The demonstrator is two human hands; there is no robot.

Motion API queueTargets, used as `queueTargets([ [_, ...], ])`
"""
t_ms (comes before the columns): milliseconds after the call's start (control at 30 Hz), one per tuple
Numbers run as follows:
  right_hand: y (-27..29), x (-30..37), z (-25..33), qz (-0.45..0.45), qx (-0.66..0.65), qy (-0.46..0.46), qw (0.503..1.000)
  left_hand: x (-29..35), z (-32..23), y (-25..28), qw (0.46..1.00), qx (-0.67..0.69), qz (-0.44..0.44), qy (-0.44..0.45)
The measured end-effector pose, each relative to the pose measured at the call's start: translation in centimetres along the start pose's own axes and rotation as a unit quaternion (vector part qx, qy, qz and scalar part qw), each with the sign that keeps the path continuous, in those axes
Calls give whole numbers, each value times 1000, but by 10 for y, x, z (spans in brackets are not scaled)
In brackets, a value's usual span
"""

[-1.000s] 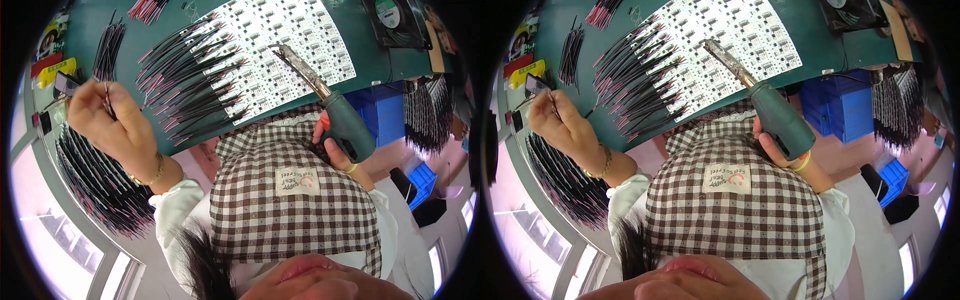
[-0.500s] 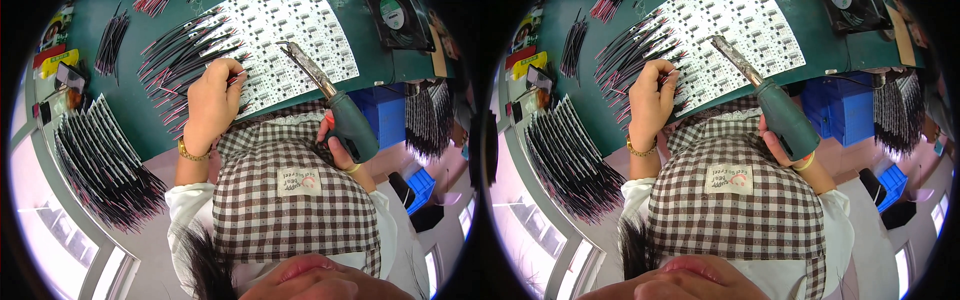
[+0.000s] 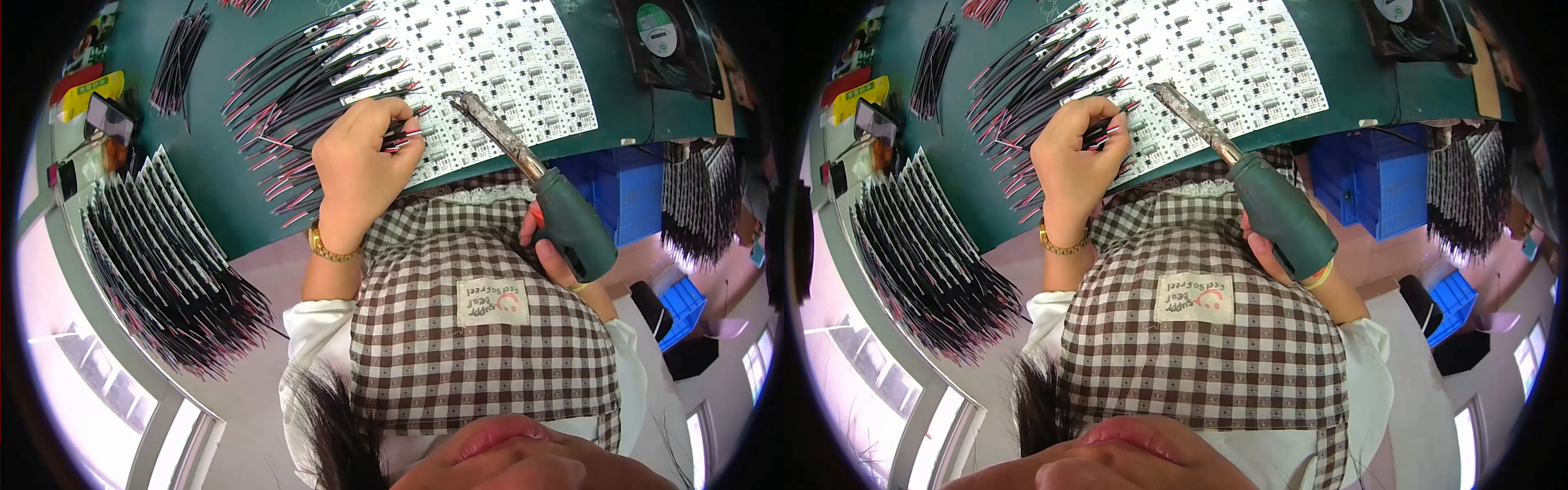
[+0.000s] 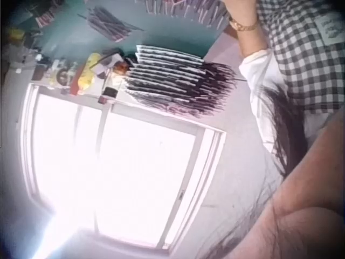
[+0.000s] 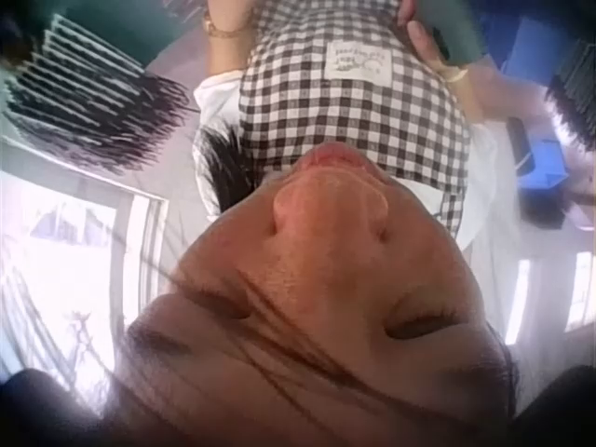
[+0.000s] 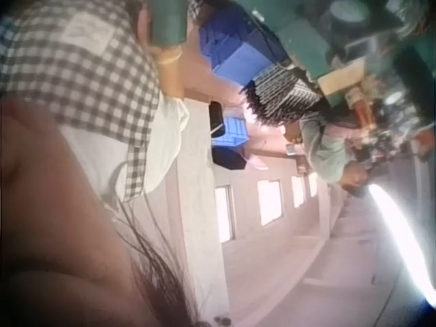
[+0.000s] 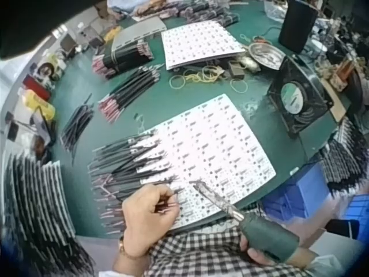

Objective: The person tins the stripped ends of wire bundles by pressing them against a handheld soldering gun, sets the soldered wires down on a circuit board sheet, and picks up additional bundles to solder.

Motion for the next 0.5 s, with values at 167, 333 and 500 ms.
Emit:
queueTargets([
  [167,-1,-1,2,10,9,3,1000,0,3,1,999,-3,-23,-30],
  [333,0,-1,-1,3,72,16,997,0,3,-2,1000,-10,-7,-22],
  [500,1,-3,1,8,109,44,993,1,3,-3,1000,-9,-10,-26],
])
Point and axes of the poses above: each hand's wrist, its own x-axis away from the middle knuckle, its own y-axis out of the back of the hand, z = x × y, the point moved 2 cm from there along -x, towards the middle knuckle, and after that the axes turned 9 degrees about -y, right-handed, at the moved point
